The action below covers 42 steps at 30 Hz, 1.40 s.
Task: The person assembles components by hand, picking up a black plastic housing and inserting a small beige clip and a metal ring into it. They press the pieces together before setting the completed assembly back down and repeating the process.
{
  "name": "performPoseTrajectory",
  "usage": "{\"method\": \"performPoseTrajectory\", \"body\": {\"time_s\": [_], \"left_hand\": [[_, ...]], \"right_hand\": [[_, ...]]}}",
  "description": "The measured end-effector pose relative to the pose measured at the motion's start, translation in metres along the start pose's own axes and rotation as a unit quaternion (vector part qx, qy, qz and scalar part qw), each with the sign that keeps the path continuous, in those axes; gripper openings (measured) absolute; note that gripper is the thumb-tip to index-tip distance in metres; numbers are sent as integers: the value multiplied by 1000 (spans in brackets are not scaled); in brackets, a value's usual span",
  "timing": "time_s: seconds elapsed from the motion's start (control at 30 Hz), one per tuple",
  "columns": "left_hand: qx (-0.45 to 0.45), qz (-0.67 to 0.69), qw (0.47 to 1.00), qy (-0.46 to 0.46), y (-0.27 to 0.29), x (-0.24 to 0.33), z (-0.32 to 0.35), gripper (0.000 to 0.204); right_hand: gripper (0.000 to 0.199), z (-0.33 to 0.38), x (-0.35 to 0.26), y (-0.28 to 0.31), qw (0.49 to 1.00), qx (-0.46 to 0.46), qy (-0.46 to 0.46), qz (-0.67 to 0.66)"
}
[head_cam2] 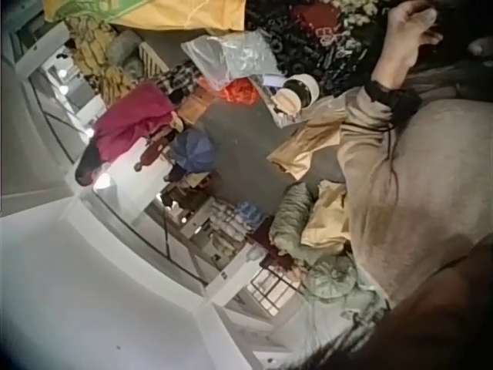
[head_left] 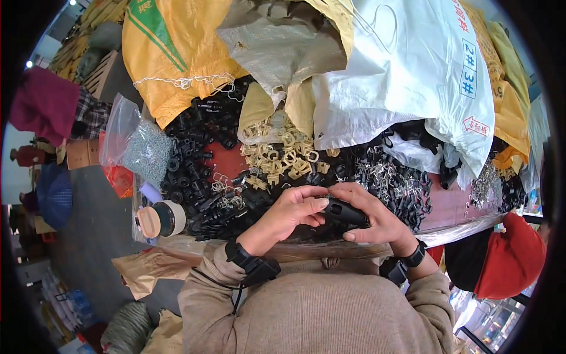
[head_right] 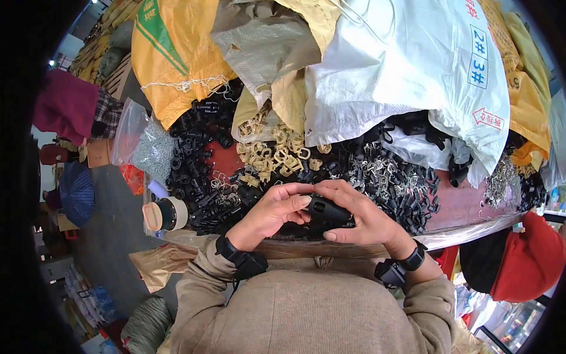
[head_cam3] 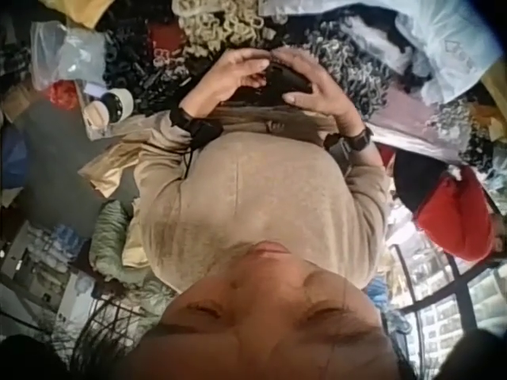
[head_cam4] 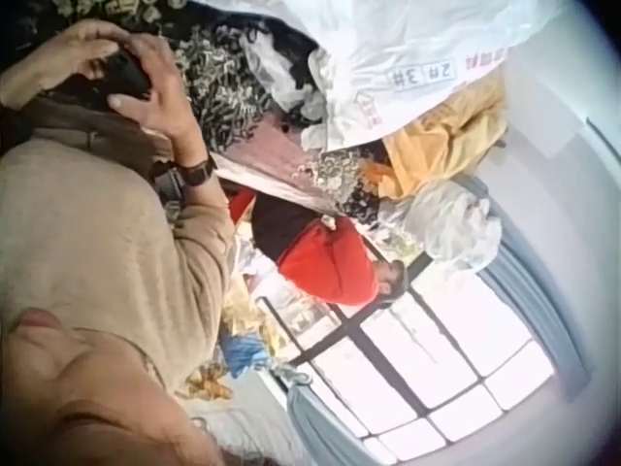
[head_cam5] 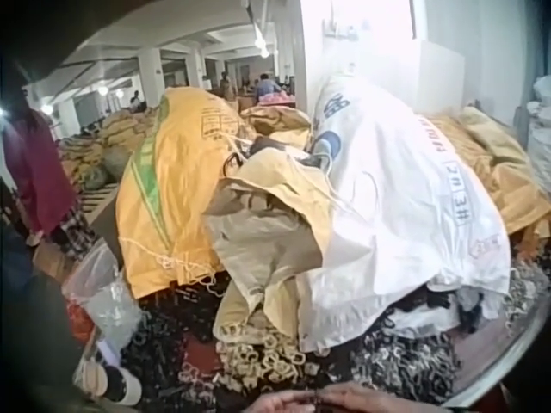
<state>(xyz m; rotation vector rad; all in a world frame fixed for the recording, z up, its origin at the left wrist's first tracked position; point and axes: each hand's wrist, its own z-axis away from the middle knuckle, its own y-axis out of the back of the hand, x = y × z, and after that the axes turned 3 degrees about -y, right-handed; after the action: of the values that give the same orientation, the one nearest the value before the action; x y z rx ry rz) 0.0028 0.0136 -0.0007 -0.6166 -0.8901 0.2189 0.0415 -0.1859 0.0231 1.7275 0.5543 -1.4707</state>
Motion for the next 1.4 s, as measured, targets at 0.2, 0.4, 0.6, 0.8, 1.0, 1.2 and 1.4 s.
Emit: {"method": "performPoseTrajectory", "body": {"time_s": [0.2,0.4,0.6,0.8,1.0,1.2,1.4], "left_hand": [[-40,-41,998,6,1,-2,1,38],[-47,-77,996,-2,-7,-2,1,39],[-51,-46,998,-5,-7,-12,2,38],[-41,-32,998,27,-7,-10,2,38],[-45,-22,998,-36,-13,-13,4,42],[-52,-37,996,-58,-10,-17,2,43],[-35,-24,998,-48,-11,-18,1,44]], "right_hand": [[79,-7,6,5,992,-85,14,-95],[70,-13,-3,-6,988,-96,64,-98],[67,-8,0,-16,994,-37,7,-107],[64,-7,0,-19,994,6,-1,-109],[68,-4,7,-24,986,55,-20,-159],[69,-2,9,-25,976,61,-12,-211],[67,-3,12,-21,981,52,16,-184]]}}
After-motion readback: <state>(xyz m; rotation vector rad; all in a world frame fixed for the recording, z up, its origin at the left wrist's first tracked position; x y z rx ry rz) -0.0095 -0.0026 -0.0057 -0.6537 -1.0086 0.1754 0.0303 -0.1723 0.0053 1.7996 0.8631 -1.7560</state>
